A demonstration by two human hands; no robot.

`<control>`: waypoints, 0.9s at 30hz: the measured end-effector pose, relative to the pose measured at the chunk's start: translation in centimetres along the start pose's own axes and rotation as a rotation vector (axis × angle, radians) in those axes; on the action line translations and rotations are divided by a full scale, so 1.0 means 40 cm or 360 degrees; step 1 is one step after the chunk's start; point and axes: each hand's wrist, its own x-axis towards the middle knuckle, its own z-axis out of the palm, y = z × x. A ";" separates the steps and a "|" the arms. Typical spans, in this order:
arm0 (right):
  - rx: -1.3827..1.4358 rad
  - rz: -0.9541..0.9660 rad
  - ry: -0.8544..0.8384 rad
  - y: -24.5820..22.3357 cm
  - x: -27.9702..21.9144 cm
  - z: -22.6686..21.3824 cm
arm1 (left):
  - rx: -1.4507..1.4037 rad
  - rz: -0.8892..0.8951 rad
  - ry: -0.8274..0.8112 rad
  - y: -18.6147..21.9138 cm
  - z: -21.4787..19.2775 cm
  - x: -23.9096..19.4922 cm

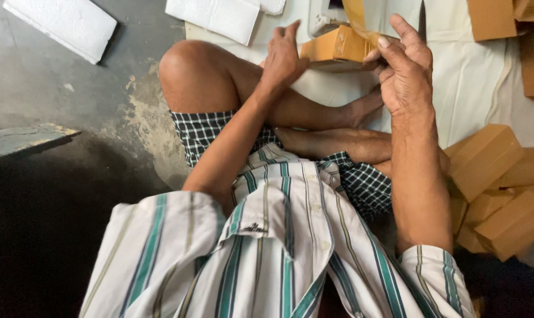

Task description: The person sits on the floor and packs a small electronic device into a cardboard box. They place white foam padding inside, insert the device, close the box, and seal it with packing tape using a handheld dispenser.

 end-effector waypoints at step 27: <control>-0.0147 -0.0025 -0.0136 -0.190 0.081 -0.014 | -0.0771 0.0441 -0.0306 0.159 0.058 0.069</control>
